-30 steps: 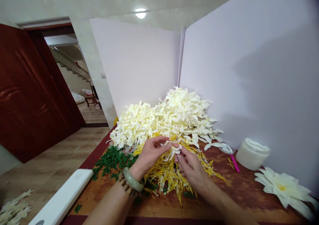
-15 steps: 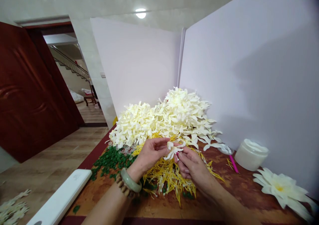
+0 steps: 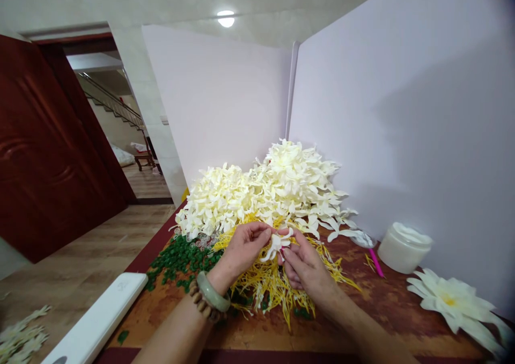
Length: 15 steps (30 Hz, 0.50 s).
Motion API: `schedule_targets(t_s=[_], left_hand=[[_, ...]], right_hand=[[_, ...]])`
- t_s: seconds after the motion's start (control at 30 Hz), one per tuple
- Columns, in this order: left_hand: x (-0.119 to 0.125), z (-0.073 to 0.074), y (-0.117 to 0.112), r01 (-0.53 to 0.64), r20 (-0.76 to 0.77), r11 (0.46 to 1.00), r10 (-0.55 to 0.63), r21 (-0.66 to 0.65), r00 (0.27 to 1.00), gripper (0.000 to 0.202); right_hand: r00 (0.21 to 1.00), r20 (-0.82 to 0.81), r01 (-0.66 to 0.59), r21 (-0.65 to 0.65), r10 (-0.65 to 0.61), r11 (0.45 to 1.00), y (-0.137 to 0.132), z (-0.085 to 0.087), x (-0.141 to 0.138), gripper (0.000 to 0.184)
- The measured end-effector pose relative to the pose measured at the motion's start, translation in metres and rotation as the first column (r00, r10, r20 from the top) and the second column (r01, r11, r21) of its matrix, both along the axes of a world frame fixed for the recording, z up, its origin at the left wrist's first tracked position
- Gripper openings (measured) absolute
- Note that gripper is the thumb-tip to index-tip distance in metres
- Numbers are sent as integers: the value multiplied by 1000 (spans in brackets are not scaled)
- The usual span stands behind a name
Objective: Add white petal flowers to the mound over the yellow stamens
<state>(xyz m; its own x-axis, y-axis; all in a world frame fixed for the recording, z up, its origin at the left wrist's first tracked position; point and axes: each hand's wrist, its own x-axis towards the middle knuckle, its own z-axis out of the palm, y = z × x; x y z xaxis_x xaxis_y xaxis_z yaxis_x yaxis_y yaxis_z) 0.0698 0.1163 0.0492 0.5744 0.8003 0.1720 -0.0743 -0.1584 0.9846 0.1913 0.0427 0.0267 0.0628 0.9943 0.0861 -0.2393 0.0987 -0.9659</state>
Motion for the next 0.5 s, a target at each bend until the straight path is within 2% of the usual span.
schedule_targets(t_s=[0.17, 0.37, 0.5], left_hand=[[3, -1, 0, 5, 12, 999, -4, -39, 1000, 27], [4, -3, -1, -55, 24, 994, 57, -93, 998, 27], [4, -4, -3, -3, 12, 994, 4, -113, 1000, 25]], right_hand=[[1000, 28, 12, 43, -13, 999, 0, -2, -1, 22], [999, 32, 32, 28, -33, 999, 0, -2, -3, 26], [998, 32, 47, 22, -48, 999, -1, 0, -2, 34]])
